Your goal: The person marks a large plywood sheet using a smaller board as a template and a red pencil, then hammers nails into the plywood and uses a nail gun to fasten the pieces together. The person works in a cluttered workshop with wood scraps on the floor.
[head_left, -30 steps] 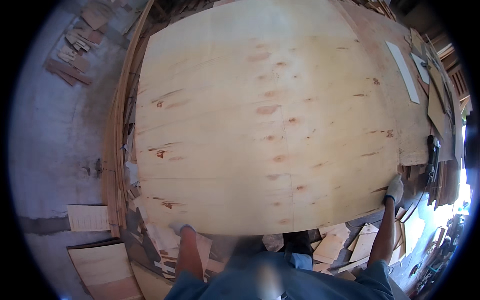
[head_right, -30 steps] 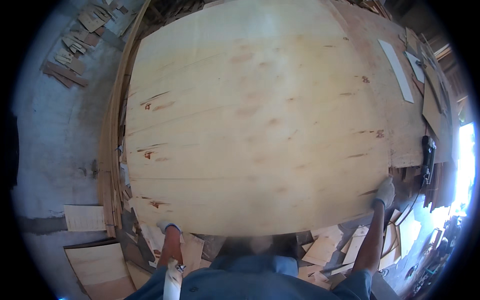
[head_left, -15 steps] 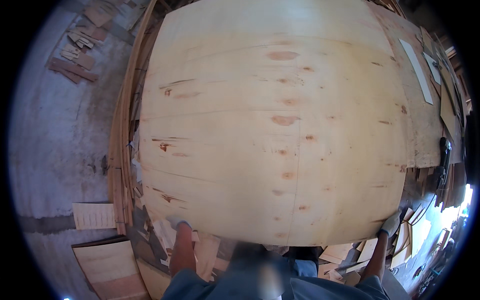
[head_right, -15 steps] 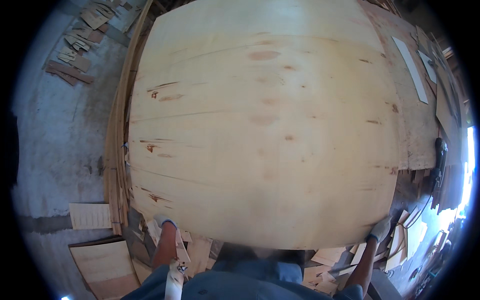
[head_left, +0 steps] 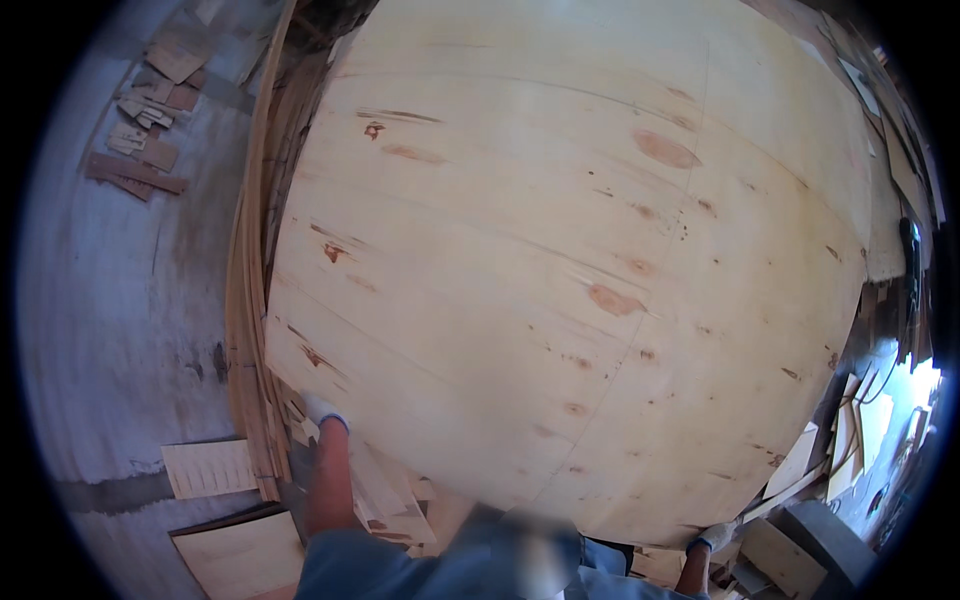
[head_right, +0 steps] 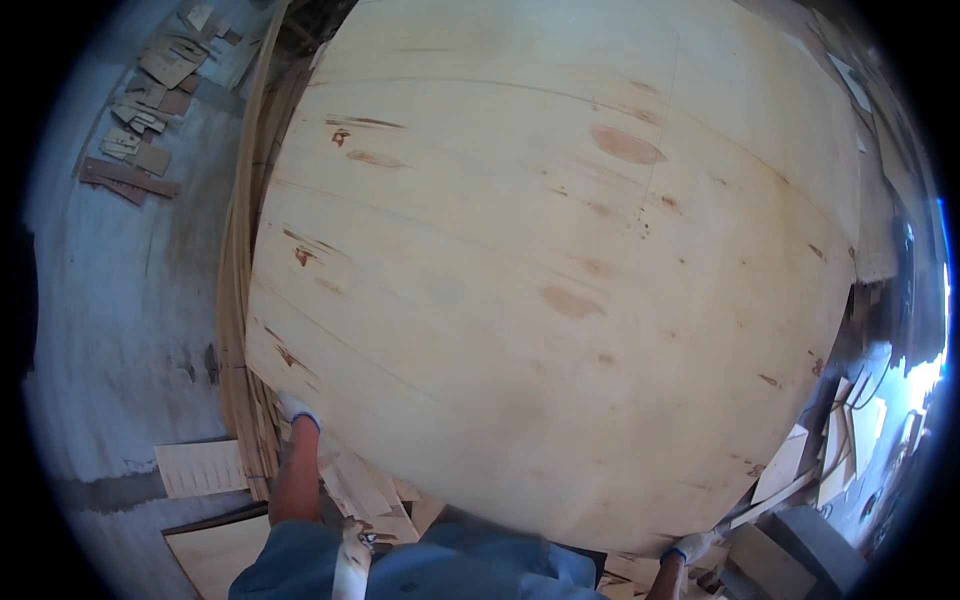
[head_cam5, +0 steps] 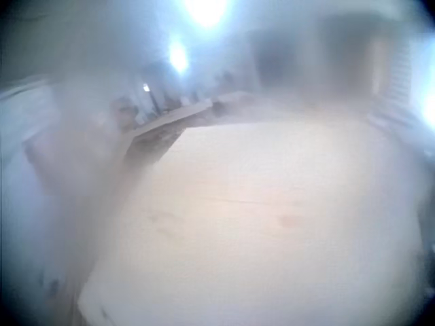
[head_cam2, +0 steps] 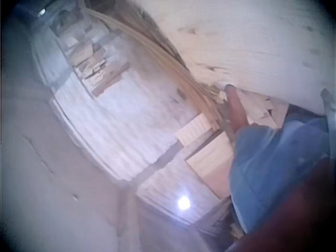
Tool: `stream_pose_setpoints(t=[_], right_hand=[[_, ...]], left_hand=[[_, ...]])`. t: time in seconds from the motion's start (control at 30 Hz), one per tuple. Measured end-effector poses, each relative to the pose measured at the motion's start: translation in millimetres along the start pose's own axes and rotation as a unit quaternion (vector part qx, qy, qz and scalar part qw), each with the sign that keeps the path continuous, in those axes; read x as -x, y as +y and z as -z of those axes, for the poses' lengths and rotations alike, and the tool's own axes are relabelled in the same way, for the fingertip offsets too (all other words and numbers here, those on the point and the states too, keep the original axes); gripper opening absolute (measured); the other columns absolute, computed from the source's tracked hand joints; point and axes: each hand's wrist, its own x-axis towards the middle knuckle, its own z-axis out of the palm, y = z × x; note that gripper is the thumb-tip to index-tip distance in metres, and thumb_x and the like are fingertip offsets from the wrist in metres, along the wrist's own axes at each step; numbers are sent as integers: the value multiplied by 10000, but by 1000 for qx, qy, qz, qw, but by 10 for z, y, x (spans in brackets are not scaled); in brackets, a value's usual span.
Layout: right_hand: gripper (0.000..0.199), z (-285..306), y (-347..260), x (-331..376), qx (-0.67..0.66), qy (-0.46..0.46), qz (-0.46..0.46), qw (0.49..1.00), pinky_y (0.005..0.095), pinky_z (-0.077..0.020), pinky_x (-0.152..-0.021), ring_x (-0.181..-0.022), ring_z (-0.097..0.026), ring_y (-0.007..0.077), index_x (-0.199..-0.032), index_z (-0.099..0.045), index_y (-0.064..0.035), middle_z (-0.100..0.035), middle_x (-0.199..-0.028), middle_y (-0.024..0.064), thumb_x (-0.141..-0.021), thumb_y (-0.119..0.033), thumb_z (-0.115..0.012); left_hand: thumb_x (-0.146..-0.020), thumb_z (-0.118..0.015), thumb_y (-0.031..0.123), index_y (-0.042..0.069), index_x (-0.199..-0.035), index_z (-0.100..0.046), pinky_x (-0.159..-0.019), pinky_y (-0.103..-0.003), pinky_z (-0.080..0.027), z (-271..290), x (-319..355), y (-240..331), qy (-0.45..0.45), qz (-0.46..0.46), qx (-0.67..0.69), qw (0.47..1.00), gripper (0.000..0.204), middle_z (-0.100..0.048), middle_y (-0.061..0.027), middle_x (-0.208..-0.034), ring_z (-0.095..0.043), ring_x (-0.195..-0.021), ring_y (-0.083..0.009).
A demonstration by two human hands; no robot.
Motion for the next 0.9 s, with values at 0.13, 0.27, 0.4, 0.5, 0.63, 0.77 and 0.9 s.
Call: stream_pose_setpoints(t=[0.13, 0.27, 0.4, 0.5, 0.63, 0.77, 0.9], right_hand=[[467, 482, -2, 310, 103, 5, 25, 994, 415, -600, -874, -1003, -751, 328, -1295, -702, 19, -777, -1208, 208, -1141, -332, -436], [467, 973, 128, 147, 154, -31, 70, 985, 412, -606, -810, -945, -750, 336, -1303, -684, 22, -780, -1174, 206, -1138, -328, -423], [506, 1261, -52, -119, 184, -6, 185, 965, 389, -610, -721, -847, -747, 310, -1322, -676, 16, -800, -1097, 171, -1146, -369, -399], [564, 1412, -739, -247, 120, -36, 82, 989, 413, -585, -792, -901, -736, 304, -1225, -717, 59, -797, -1060, 193, -1152, -406, -407], [649, 1551, -2075, -458, 76, -73, 130, 986, 428, -563, -833, -920, -715, 287, -1186, -732, 100, -785, -1035, 207, -1158, -469, -420], [637, 1586, -3339, -882, 143, -86, 291, 942, 444, -544, -846, -934, -700, 308, -1218, -710, 104, -765, -1045, 216, -1150, -468, -438], [620, 1689, -4418, -1274, 287, -74, 346, 890, 463, -523, -807, -880, -695, 342, -1163, -725, 91, -753, -959, 237, -1137, -464, -451]], left_hand=[[-1099, -428, 544, 120, -1629, -490, -1231, -461, -370, -124, -241, -222, 26, 17, 78, 996, 682, -465, -73, -1695, -473, -1499, -321], [-1094, -412, 557, 139, -1636, -479, -1255, -467, -330, -67, 34, -373, 58, -104, -985, 123, 688, -470, -67, -1691, -457, -1506, -351], [-1093, -390, 615, 137, -1653, -448, -1280, -484, -291, 41, 406, -449, 57, -78, -977, 192, 738, -439, -97, -1708, -420, -1531, -358], [-1092, -373, 658, 136, -1665, -424, -1298, -497, -261, 97, 773, -502, 56, -33, -973, 221, 777, -416, -120, -1720, -393, -1550, -363], [-1090, -362, 679, 126, -1673, -403, -1308, -495, -257, 325, 1381, -532, 32, -112, -972, 203, 804, -391, -116, -1736, -382, -1559, -362], [-1099, -367, 654, 101, -1665, -406, -1287, -499, -315, 554, 1973, -619, 80, -32, -962, 258, 792, -415, -114, -1717, -399, -1550, -351], [-1109, -400, 599, 92, -1625, -461, -1220, -508, -421, 801, 2270, -707, 46, 4, -962, 267, 725, -498, -126, -1650, -498, -1476, -346]])
